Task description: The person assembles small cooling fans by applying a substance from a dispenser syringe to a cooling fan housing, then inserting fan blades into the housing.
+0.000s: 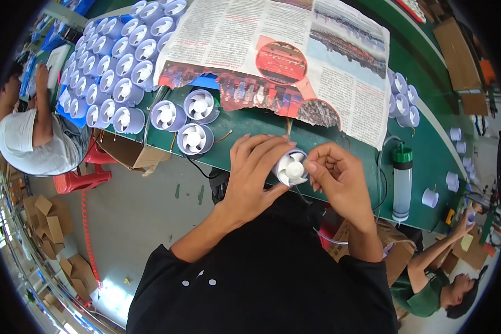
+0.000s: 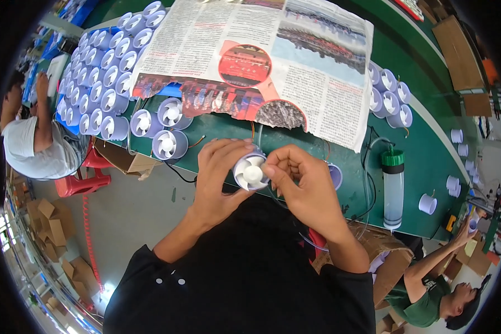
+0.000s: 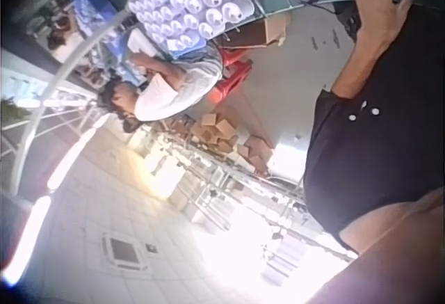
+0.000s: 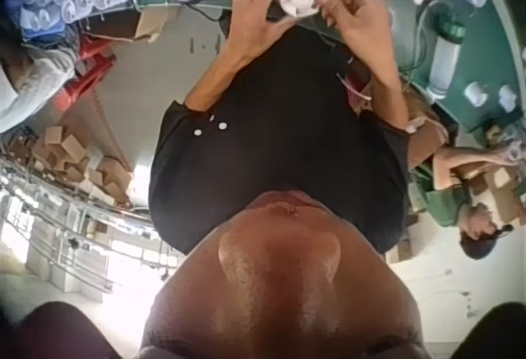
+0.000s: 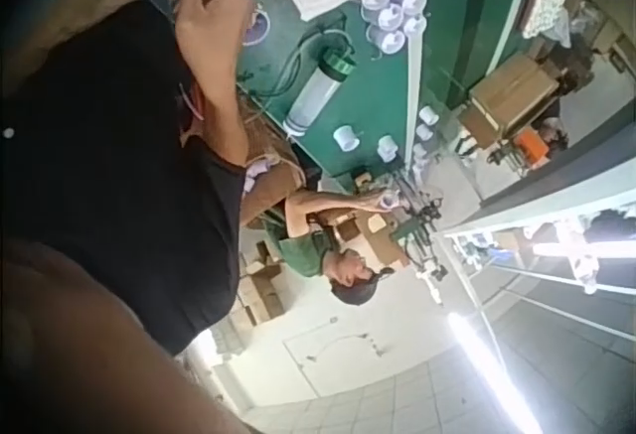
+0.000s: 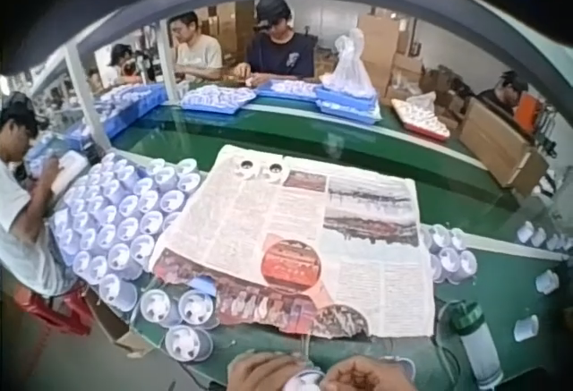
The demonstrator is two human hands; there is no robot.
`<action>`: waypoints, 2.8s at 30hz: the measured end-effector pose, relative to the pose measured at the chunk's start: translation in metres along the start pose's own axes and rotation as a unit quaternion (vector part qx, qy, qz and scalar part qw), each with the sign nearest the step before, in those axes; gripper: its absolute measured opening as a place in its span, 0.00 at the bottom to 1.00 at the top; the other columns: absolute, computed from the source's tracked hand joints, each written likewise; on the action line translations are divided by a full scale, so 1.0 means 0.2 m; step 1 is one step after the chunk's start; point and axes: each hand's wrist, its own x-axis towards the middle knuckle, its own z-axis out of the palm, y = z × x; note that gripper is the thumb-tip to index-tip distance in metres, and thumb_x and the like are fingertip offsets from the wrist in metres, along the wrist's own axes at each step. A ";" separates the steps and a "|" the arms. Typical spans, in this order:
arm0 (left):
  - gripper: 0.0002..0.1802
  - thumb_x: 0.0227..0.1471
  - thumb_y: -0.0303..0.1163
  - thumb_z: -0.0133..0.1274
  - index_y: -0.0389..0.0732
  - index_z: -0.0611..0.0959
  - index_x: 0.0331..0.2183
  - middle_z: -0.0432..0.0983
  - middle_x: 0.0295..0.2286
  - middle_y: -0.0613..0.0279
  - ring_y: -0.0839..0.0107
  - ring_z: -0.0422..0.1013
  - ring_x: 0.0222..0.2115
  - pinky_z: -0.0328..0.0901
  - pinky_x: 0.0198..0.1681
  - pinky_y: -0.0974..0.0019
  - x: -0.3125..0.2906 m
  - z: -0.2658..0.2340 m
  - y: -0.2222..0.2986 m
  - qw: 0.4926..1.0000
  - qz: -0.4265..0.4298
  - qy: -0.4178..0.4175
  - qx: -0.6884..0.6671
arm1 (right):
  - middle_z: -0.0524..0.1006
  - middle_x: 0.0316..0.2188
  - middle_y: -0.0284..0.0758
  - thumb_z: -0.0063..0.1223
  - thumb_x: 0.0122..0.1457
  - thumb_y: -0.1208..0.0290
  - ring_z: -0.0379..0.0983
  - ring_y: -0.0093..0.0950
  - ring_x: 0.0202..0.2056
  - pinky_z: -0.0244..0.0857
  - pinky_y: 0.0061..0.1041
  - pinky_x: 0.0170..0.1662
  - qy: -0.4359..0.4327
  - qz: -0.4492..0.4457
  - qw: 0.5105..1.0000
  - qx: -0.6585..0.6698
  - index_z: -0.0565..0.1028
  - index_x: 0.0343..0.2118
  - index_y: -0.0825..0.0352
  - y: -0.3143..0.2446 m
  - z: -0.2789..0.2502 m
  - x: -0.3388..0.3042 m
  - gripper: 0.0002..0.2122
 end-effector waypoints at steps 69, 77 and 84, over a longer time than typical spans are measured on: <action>0.34 0.42 0.31 0.67 0.35 0.73 0.51 0.72 0.48 0.49 0.50 0.65 0.53 0.57 0.56 0.52 0.14 0.54 0.17 0.982 0.036 -0.185 -0.027 | 0.77 0.28 0.31 0.59 0.59 0.76 0.72 0.19 0.29 0.66 0.18 0.32 0.242 -0.156 0.955 0.065 0.77 0.35 0.71 0.14 -0.44 -0.31 0.05; 0.34 0.38 0.28 0.69 0.39 0.75 0.50 0.73 0.48 0.53 0.54 0.65 0.54 0.57 0.57 0.55 0.13 0.54 0.15 0.980 0.016 -0.194 -0.044 | 0.74 0.23 0.29 0.57 0.59 0.74 0.66 0.16 0.24 0.59 0.18 0.27 0.238 0.006 0.965 -0.110 0.74 0.37 0.71 0.26 -0.37 -0.26 0.07; 0.36 0.37 0.26 0.68 0.40 0.75 0.51 0.73 0.48 0.54 0.54 0.65 0.54 0.57 0.57 0.57 0.14 0.53 0.14 0.979 0.001 -0.198 -0.046 | 0.73 0.21 0.33 0.59 0.57 0.72 0.63 0.18 0.19 0.55 0.22 0.22 0.232 -0.016 0.958 -0.166 0.75 0.35 0.69 0.19 -0.37 -0.29 0.07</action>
